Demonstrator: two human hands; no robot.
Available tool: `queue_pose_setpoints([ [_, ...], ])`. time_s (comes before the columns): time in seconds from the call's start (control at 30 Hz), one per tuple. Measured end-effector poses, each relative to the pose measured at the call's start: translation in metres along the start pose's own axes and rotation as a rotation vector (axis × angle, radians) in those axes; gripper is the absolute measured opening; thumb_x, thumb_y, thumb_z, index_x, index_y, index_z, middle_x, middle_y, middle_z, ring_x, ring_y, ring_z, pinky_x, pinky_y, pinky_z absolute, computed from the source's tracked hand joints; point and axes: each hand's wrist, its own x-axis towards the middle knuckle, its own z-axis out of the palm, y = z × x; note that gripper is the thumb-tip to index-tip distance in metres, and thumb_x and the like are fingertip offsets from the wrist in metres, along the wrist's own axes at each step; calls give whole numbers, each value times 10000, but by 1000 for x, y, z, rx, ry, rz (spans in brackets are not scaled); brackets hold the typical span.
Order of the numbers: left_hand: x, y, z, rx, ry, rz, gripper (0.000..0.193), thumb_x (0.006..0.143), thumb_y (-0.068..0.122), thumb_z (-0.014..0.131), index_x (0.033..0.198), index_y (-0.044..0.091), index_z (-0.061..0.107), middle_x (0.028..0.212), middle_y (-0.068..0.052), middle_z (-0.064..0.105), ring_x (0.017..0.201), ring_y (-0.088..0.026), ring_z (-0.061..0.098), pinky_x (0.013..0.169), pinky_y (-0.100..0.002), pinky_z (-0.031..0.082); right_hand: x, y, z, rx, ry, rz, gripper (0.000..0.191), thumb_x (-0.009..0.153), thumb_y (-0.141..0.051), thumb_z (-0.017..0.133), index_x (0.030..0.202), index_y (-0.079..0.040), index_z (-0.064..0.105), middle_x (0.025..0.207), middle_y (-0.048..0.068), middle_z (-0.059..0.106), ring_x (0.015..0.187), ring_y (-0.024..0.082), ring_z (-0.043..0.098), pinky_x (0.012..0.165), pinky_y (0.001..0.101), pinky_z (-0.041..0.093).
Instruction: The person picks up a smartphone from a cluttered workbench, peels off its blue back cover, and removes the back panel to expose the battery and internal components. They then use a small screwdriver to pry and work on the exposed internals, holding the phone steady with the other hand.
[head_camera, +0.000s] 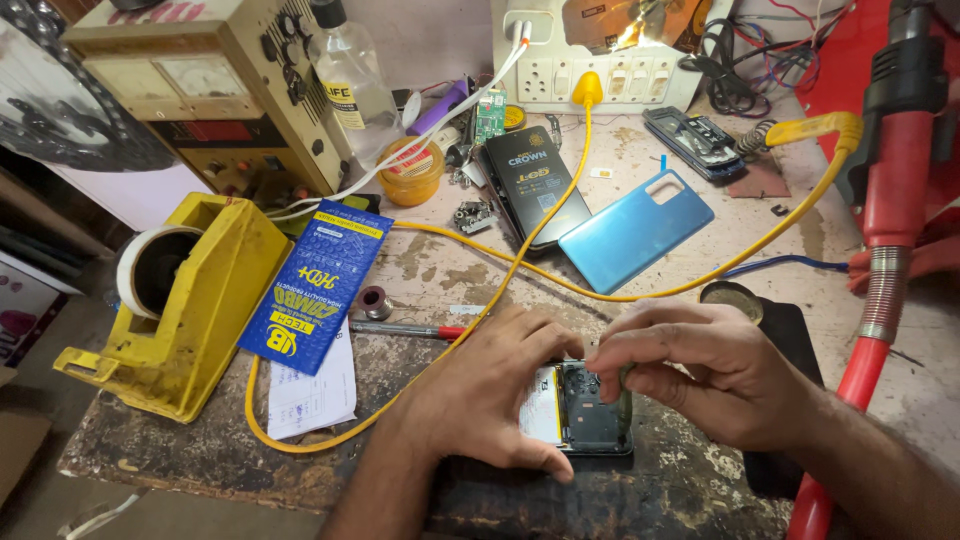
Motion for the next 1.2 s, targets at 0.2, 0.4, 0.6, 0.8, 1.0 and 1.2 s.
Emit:
queue_pose_setpoints([
  [0.2,-5,-8,5,-33,-32,-103,988,627,564,889,1361,11,526,1258,-165,618,1235,-346,588,1069,-432,474,2,1,1,-53,16,-16,268,899,20,693,1151,-59,738,973,60,771,899,187,751,764,303,630],
  [0.4,-7,-11,10,-45,-37,-137,1073,617,564,910,1410,7,451,1255,-177,618,1234,-344,598,1070,-429,477,-1,-5,-9,-162,-28,-122,222,832,-42,793,1038,-126,785,988,27,778,877,163,802,745,284,625],
  [0.6,-7,-12,11,-76,-41,-163,1126,598,558,930,1420,5,394,1236,-176,617,1214,-339,612,1062,-424,483,-7,-1,-17,108,-68,-75,252,773,-111,957,993,-156,842,964,17,753,883,164,724,736,290,609],
  [0.8,-8,-11,13,-87,-19,-163,1115,600,536,936,1432,30,393,1241,-173,616,1218,-338,616,1059,-421,490,-5,-5,-22,-1,-180,-22,262,817,-23,802,1067,-94,832,980,39,786,872,151,752,693,277,616],
  [1.0,-7,-11,12,-92,-32,-154,1125,595,517,939,1451,40,387,1211,-155,627,1199,-335,609,1043,-428,486,2,-11,-15,145,-130,-98,232,827,-40,850,1029,-141,797,989,42,741,864,149,761,726,282,597],
  [1.2,-7,-11,12,-82,-13,-137,1119,594,525,939,1445,45,395,1220,-156,621,1205,-332,609,1051,-430,484,-1,-7,-14,24,-115,-117,277,790,-60,871,1055,-110,807,931,40,774,812,142,790,670,281,611],
])
